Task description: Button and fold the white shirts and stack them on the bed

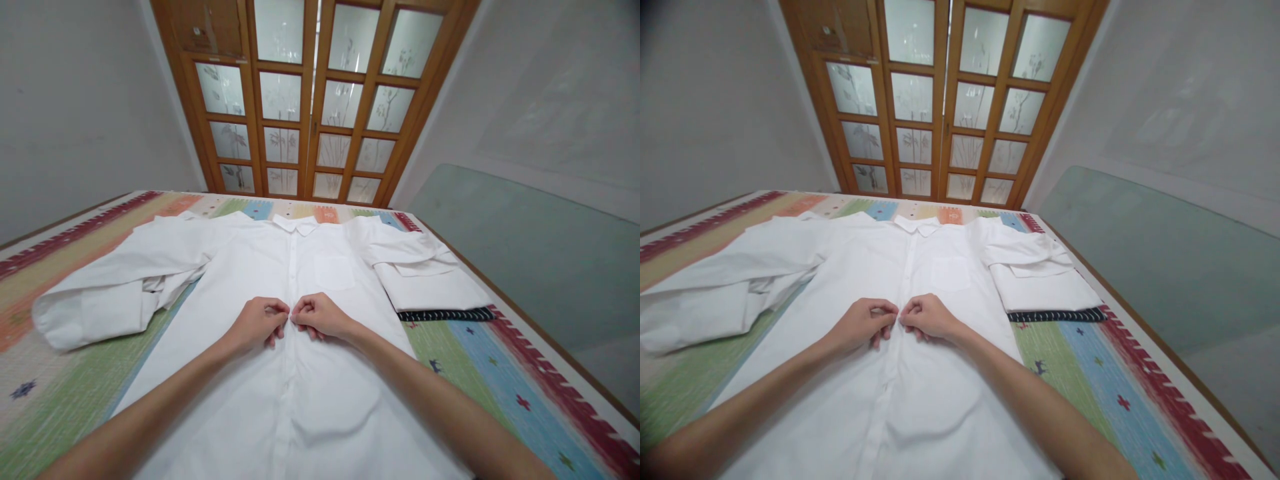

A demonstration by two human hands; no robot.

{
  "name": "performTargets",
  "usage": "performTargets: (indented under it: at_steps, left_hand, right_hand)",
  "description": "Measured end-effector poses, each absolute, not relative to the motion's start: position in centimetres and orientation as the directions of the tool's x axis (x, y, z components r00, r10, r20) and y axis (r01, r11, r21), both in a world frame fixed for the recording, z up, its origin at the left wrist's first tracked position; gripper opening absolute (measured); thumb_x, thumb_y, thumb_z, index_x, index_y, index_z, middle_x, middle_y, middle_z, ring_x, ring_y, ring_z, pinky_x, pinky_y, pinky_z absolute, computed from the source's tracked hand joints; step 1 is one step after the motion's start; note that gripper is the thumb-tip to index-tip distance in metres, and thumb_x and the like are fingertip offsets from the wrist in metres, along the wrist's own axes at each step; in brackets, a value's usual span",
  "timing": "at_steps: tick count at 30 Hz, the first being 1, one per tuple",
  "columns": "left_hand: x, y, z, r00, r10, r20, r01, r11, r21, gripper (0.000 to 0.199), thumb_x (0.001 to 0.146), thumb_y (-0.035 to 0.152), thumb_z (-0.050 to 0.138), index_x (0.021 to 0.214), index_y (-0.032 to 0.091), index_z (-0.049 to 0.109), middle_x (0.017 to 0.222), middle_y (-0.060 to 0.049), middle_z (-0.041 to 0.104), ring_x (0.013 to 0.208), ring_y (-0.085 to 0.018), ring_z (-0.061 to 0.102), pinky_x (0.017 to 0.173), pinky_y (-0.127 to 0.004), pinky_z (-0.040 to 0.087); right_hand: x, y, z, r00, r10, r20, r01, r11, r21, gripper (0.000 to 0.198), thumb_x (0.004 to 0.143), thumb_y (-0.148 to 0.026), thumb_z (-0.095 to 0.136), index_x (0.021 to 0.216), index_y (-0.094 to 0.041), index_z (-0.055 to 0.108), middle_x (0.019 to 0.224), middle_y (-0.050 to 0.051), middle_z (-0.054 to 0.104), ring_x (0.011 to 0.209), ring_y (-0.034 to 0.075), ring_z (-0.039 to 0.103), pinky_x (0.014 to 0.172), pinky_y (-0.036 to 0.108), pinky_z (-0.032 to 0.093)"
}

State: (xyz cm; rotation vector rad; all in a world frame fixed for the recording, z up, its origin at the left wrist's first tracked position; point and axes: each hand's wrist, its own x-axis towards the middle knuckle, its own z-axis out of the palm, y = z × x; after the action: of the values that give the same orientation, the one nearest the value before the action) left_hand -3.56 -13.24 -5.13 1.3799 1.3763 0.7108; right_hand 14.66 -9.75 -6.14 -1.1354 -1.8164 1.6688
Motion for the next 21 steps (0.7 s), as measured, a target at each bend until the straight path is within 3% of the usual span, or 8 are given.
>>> performTargets:
  at_steps: [4, 8, 17, 21]
  left_hand:
    - [-3.32, -13.23, -5.28, 0.130, 0.957, -0.260, 0.323, 0.207, 0.923, 0.020, 0.071, 0.023, 0.058, 0.087, 0.013, 0.065, 0.051, 0.002, 0.063, 0.033, -0.010, 0.050, 0.035, -0.019, 0.039]
    - [-3.46, -13.02, -5.61, 0.146, 0.960, -0.237, 0.304, 0.185, 0.935, 0.018, 0.072, 0.030, 0.061, 0.077, 0.013, 0.064, 0.051, 0.000, 0.063, 0.036, -0.010, 0.052, 0.038, -0.020, 0.039]
    - [-3.51, -12.91, -5.94, 0.113, 0.968, -0.224, 0.325, 0.177, 0.929, 0.017, 0.069, 0.031, 0.065, 0.068, 0.014, 0.068, 0.060, -0.003, 0.068, 0.056, -0.015, 0.066, 0.057, -0.023, 0.051]
    - [-3.47, -13.05, -6.08, 0.105, 0.975, -0.195, 0.359, 0.146, 0.922, 0.020, 0.070, 0.034, 0.063, 0.068, 0.015, 0.066, 0.052, 0.001, 0.063, 0.041, -0.010, 0.055, 0.044, -0.020, 0.041]
  right_hand:
    - [14.55, -9.87, -6.19, -0.565, 0.798, -0.211, 0.284, -0.051, -0.957, 0.013, 0.076, -0.027, 0.063, 0.078, -0.015, 0.061, 0.055, -0.006, 0.061, 0.032, 0.005, 0.047, 0.028, 0.014, 0.029]
    - [14.40, -10.05, -6.27, -0.539, 0.817, -0.203, 0.305, -0.035, -0.952, 0.013, 0.076, -0.028, 0.064, 0.075, -0.015, 0.060, 0.053, -0.006, 0.060, 0.032, 0.005, 0.047, 0.028, 0.014, 0.029]
    - [14.37, -10.17, -6.40, -0.536, 0.824, -0.182, 0.308, -0.009, -0.951, 0.009, 0.072, -0.022, 0.065, 0.076, -0.016, 0.061, 0.054, -0.006, 0.061, 0.035, 0.006, 0.050, 0.032, 0.015, 0.032]
    - [14.26, -10.20, -6.46, -0.523, 0.832, -0.183, 0.307, -0.016, -0.952, 0.006, 0.070, -0.018, 0.063, 0.075, -0.016, 0.061, 0.054, -0.006, 0.060, 0.034, 0.006, 0.049, 0.032, 0.016, 0.032]
